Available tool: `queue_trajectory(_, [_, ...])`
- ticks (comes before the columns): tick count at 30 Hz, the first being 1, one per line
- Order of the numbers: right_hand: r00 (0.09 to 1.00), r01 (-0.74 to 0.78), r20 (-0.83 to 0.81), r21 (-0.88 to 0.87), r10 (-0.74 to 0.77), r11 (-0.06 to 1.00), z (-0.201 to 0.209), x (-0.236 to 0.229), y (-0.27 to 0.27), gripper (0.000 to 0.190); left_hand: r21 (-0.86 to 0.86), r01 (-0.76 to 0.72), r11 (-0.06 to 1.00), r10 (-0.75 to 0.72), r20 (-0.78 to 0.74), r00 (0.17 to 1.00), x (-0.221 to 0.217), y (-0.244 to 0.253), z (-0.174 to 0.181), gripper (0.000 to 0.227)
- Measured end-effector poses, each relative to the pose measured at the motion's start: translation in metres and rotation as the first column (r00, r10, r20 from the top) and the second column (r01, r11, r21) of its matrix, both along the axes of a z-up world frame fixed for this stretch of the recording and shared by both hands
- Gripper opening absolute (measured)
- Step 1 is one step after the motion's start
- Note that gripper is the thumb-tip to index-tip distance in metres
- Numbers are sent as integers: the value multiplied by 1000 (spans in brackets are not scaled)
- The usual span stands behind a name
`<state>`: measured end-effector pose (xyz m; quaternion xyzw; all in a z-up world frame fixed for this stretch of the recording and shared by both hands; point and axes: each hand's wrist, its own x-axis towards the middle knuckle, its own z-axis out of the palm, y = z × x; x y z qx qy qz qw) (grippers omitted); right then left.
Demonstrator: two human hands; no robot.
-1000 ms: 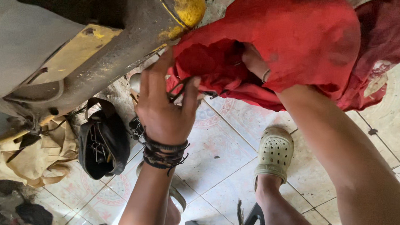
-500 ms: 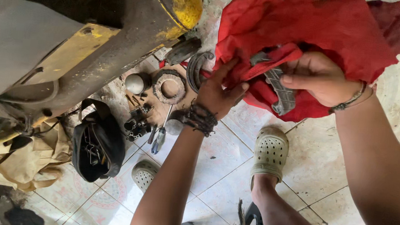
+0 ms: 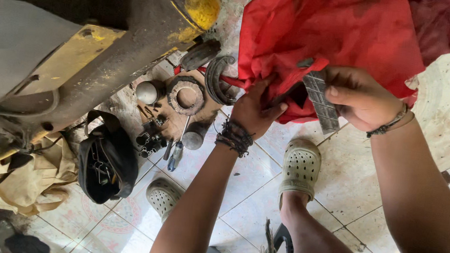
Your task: The person sits on a low stool and sorts various metal parts from a red cloth bag onto the tiled floor. They handle a circular metal piece with slots, a cylindrical metal part, and other small metal components, placing them on the floor near a yellow machine.
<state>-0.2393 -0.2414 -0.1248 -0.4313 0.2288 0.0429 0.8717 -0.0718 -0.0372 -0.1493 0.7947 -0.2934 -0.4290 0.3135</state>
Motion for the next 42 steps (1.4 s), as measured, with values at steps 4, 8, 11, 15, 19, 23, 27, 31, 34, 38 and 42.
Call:
queue_trajectory(4, [986, 9, -169, -22, -13, 1000, 2, 2, 6, 27, -47, -151, 987, 149, -33, 988, -2, 7, -2, 91])
queue_trajectory(8, [971, -25, -238, -46, 14, 999, 2, 1, 7, 15, -95, -351, 932, 350, -32, 936, 1, 8, -13, 117])
queue_trajectory(11, [964, 17, -265, -13, -20, 1000, 1, -3, 10, 14, -39, -342, 939, 343, 8, 939, 11, 4, -11, 114])
queue_trajectory(15, [966, 57, -253, 45, -44, 997, -14, -22, 17, 19, -135, -331, 934, 335, 7, 942, 14, 5, -17, 95])
queue_trajectory(19, [972, -179, 206, 326, 115, 928, -7, -27, 26, 36, -60, -344, 937, 348, 93, 933, 25, 6, -24, 74])
queue_trajectory(23, [846, -533, 131, 222, 517, 816, 21, -11, 52, 33, -78, -291, 953, 296, 63, 953, 38, 11, -26, 68])
queue_trajectory(27, [747, -665, -7, -8, 665, 747, -40, -2, 146, 43, -57, -199, 978, 197, -37, 980, 61, 30, -17, 62])
queue_trajectory(31, [617, -753, -180, -417, 766, 509, -65, 50, 243, 43, -189, -133, 973, 125, -56, 991, 93, 69, 19, 55])
queue_trajectory(34, [514, -733, -372, -659, 773, 171, -70, 86, 281, 39, -230, -180, 956, 177, -33, 984, 113, 103, 42, 48])
queue_trajectory(38, [418, -599, -385, -798, 823, -68, -89, 110, 311, 28, -92, -377, 922, 359, -166, 919, 126, 151, 43, 45])
queue_trajectory(42, [586, -289, -319, -941, 745, -176, -121, 101, 339, 17, 16, -466, 885, 458, -214, 862, 125, 197, 44, 50])
